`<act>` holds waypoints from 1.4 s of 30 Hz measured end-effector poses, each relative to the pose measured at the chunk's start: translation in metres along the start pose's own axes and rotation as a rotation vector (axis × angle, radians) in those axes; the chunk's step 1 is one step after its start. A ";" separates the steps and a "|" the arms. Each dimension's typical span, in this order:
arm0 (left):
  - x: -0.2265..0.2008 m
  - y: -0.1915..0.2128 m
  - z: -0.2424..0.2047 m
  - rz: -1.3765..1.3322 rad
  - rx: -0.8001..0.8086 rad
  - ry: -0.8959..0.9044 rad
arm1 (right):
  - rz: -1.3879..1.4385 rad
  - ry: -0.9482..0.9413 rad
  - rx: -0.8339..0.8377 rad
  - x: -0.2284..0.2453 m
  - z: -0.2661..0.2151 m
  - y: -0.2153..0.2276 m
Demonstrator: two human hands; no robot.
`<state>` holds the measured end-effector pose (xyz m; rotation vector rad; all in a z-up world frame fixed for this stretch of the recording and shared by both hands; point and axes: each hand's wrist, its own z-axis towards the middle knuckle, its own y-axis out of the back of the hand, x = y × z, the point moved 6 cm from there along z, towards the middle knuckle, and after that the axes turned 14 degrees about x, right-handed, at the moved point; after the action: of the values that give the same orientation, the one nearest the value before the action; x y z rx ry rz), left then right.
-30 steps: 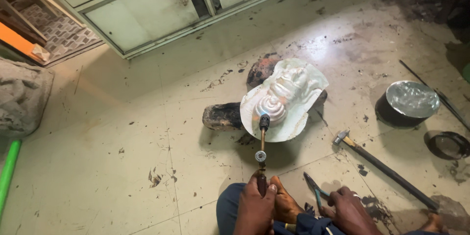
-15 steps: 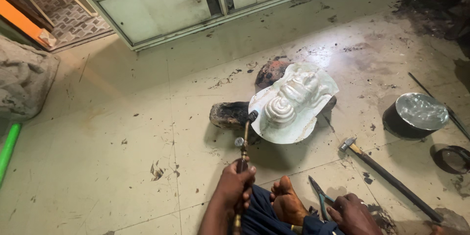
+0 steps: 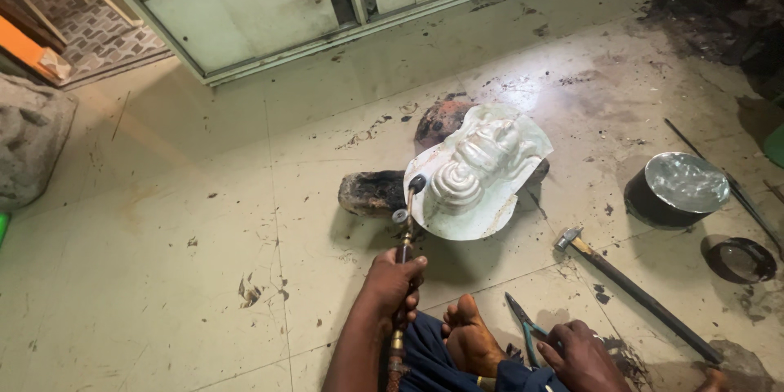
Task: The person uses a blowtorch to heat a white mold resting on two bricks. They move the flame across the surface of the mold and then use pliers to adjust the mold's position.
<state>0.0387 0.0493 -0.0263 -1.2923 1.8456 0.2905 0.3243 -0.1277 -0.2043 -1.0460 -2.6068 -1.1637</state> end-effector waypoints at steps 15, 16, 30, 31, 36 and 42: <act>-0.008 -0.025 0.014 0.015 -0.041 0.007 | 0.058 -0.058 0.059 -0.006 -0.006 0.008; -0.010 -0.028 0.015 0.013 -0.038 0.001 | 0.060 -0.052 0.060 -0.006 -0.006 0.009; 0.011 -0.117 0.044 0.585 0.003 0.100 | 0.351 0.066 -0.132 0.002 -0.016 0.020; 0.018 -0.121 0.042 0.625 -0.027 0.135 | 0.315 0.054 -0.193 0.005 -0.022 0.027; 0.056 -0.133 0.029 0.959 -0.131 0.074 | 0.422 0.148 -0.362 0.035 -0.064 0.074; 0.137 -0.132 0.049 1.008 -0.131 -0.126 | 0.157 0.470 -0.369 0.098 -0.105 0.120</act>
<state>0.1608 -0.0697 -0.1234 -0.2981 2.2520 1.0015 0.3063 -0.0893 -0.0219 -0.8723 -1.9657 -1.6519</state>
